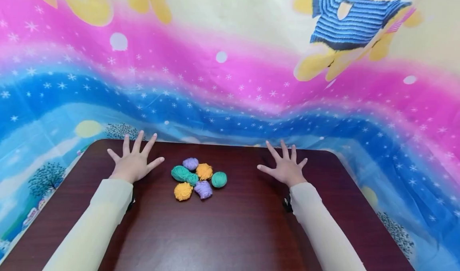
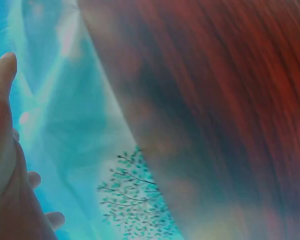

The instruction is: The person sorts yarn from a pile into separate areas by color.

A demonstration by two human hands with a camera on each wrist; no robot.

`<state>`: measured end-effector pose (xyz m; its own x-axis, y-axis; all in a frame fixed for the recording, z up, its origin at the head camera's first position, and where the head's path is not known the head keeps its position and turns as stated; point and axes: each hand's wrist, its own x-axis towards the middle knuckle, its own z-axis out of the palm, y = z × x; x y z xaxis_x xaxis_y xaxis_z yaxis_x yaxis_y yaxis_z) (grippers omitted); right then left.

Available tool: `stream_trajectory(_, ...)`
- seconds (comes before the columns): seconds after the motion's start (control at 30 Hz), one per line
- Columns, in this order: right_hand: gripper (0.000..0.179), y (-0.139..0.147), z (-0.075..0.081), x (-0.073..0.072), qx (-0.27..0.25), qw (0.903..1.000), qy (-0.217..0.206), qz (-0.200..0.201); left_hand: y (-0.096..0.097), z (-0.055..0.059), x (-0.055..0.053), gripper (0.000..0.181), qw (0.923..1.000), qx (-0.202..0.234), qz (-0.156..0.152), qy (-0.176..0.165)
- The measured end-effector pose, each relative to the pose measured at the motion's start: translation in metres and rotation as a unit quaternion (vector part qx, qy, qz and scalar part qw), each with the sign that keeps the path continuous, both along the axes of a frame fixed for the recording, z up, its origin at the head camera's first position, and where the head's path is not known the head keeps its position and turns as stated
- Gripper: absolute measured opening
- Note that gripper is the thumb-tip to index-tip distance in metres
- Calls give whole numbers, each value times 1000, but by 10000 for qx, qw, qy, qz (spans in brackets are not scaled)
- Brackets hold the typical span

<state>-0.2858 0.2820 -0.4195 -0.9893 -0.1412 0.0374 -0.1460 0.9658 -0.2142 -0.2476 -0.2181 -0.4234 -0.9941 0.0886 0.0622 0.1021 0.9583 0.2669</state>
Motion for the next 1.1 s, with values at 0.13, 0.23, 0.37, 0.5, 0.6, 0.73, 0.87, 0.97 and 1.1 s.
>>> stream_trajectory(0.13,98,-13,7,7,-133,9997,134,126,5,8,7,89,9989,125,-84,436)
stream_trajectory(0.23,99,-24,12,14,-242,9992,262,178,11,14,12,86,9966,254,-134,777)
stream_trajectory(0.37,100,-41,16,24,-388,9983,360,229,20,21,18,85,9925,507,-223,1094)
stream_trajectory(0.5,96,-58,16,32,-784,9956,384,339,31,21,25,83,9861,902,-299,1364)
stream_trajectory(0.6,92,-71,15,36,-1246,9902,468,427,42,17,29,79,9773,1222,-355,1695)
stream_trajectory(0.73,82,-90,9,37,-2005,9770,616,395,54,14,32,73,9625,1591,-422,2156)
stream_trajectory(0.87,69,-104,-2,36,-2909,9541,651,306,62,10,35,69,9500,2104,-416,2269)
stream_trajectory(0.97,60,-113,-12,36,-3495,9348,570,276,65,5,36,67,9416,2632,-380,2065)
stream_trajectory(1.1,51,-121,-23,36,-3831,9222,386,360,67,-6,36,62,9335,3153,-317,1676)
